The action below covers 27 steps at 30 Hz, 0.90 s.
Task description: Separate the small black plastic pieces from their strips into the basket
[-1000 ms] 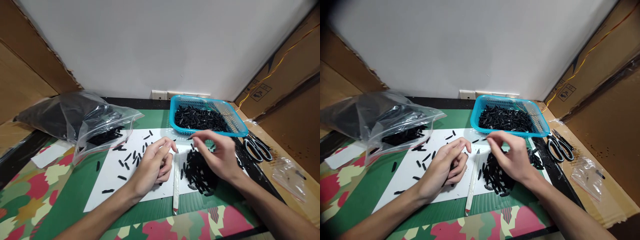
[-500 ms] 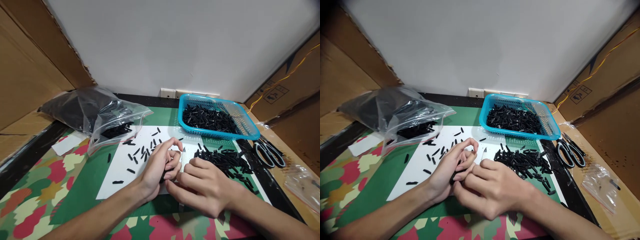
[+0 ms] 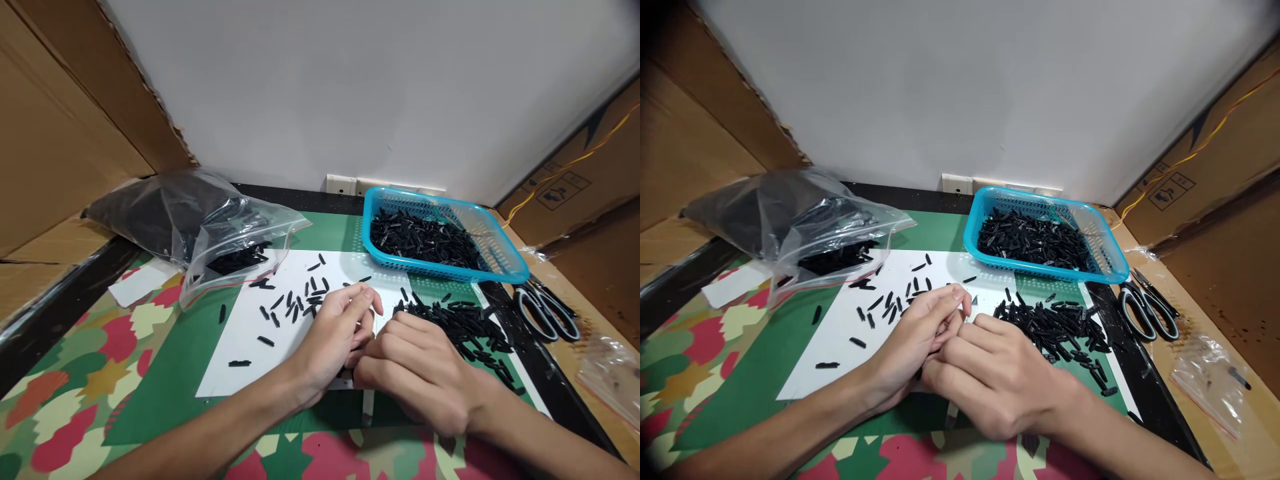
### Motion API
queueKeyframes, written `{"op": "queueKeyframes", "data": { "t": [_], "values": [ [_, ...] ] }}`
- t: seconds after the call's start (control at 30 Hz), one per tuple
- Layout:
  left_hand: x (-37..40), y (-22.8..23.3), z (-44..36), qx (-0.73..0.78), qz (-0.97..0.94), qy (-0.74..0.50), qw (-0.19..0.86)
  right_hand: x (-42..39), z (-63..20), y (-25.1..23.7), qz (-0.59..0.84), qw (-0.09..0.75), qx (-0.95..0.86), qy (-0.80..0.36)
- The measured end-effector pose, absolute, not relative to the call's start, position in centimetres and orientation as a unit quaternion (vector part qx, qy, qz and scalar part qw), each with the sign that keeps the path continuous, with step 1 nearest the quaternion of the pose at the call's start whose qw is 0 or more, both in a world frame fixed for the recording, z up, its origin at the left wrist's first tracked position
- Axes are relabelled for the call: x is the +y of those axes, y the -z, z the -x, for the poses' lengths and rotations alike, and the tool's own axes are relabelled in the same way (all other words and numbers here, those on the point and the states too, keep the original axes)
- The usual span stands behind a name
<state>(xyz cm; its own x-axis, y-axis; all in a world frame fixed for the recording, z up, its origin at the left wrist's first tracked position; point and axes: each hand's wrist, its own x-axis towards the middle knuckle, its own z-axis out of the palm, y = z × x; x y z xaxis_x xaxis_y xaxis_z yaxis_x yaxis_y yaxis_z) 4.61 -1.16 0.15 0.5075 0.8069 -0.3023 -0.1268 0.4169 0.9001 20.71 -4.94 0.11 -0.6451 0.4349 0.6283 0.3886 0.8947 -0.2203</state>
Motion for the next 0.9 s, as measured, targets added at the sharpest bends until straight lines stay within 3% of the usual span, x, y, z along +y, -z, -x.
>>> {"op": "queueKeyframes", "data": {
  "t": [0.43, 0.53, 0.73, 0.9],
  "values": [
    [-1.0, 0.6, -4.1, 0.395, -0.360, -0.305, 0.788, -4.8, -20.9, -0.4, 0.210, 0.306, -0.929, 0.004],
    [-1.0, 0.5, -4.2, 0.394, -0.343, -0.314, 0.793, -5.1, -20.8, -0.4, 0.199, 0.339, -0.917, -0.067],
    [-0.7, -0.4, -3.9, 0.386, -0.327, -0.289, 0.813, -5.0, -21.5, -0.2, 0.294, 0.510, -0.744, -0.317],
    [-0.8, -0.8, -3.7, 0.358, -0.338, -0.258, 0.831, -4.1, -22.2, 0.3, 0.371, 0.542, -0.627, -0.419]
  ]
}}
